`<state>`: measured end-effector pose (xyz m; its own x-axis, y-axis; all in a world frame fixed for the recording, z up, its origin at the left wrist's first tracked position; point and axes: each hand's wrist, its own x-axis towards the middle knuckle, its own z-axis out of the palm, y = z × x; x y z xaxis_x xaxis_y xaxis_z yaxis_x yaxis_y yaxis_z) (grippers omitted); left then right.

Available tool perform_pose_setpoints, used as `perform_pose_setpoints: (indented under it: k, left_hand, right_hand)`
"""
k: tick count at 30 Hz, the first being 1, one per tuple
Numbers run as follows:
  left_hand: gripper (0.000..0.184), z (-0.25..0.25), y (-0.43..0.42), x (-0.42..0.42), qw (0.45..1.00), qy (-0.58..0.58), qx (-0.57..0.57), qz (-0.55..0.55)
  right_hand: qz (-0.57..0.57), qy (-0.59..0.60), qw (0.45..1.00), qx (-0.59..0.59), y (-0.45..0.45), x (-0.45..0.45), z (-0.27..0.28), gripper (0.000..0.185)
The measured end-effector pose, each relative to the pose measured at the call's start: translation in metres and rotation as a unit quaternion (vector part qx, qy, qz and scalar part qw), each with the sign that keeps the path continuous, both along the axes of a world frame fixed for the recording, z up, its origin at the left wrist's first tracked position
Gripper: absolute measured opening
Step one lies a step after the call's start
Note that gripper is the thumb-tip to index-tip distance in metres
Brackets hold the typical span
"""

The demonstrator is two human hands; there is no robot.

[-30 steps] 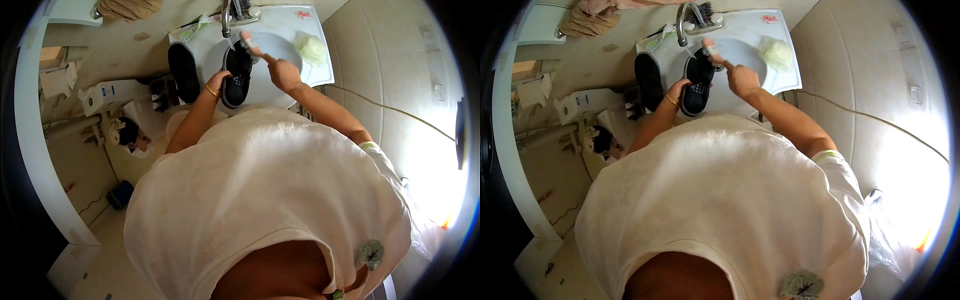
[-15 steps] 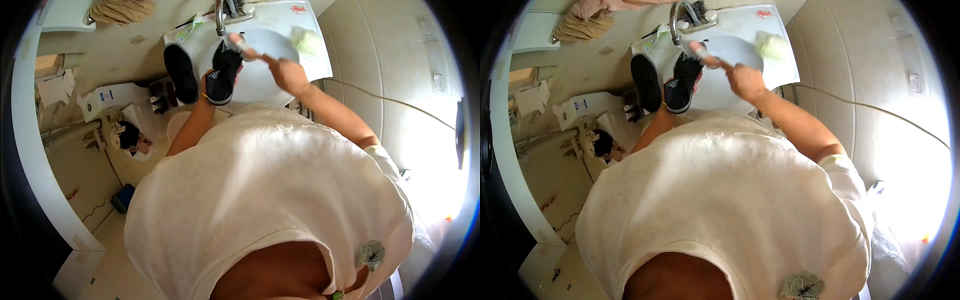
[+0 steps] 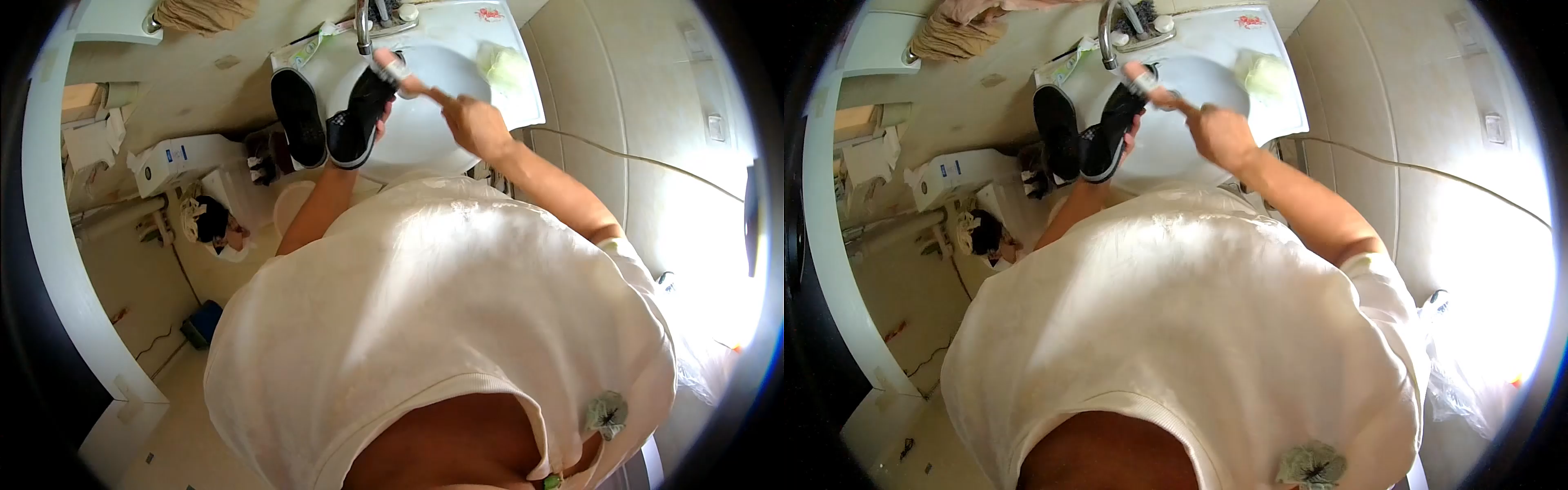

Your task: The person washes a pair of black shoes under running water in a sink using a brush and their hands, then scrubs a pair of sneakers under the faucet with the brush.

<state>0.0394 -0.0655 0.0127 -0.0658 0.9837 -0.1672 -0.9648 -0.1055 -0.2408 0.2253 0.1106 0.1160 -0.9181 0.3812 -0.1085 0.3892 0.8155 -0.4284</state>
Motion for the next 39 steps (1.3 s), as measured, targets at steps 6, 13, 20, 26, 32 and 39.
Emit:
perform_pose_setpoints:
  k: [6, 13, 20, 26, 32, 39]
  left_hand:
    - [0.057, 0.004, 0.002, 0.007, 0.996, -0.083, 0.038, 0.010]
    - [0.066, 0.002, -0.012, -0.015, 0.978, 0.201, -0.007, -0.059]
    - [0.053, -0.013, -0.005, -0.020, 0.889, 0.410, -0.180, -0.097]
    - [0.055, -0.010, -0.005, -0.010, 0.840, 0.484, -0.237, -0.063]
    - [0.040, 0.029, 0.014, 0.005, 0.898, 0.403, -0.177, -0.021]
    - [0.033, 0.027, 0.050, -0.021, 0.872, 0.434, -0.205, -0.093]
  right_hand:
    - [-0.048, 0.031, 0.998, 0.023, 0.010, -0.015, -0.008, 0.036]
    - [0.031, 0.006, 0.999, 0.030, -0.016, 0.011, 0.014, 0.042]
    - [-0.027, 0.009, 1.000, -0.007, -0.012, -0.020, -0.003, 0.035]
    - [-0.118, -0.025, 0.991, -0.051, 0.017, -0.028, -0.017, 0.038]
    - [-0.105, 0.060, 0.988, -0.098, 0.014, -0.005, -0.026, 0.036]
    - [-0.108, 0.043, 0.991, -0.073, 0.010, -0.017, 0.005, 0.035]
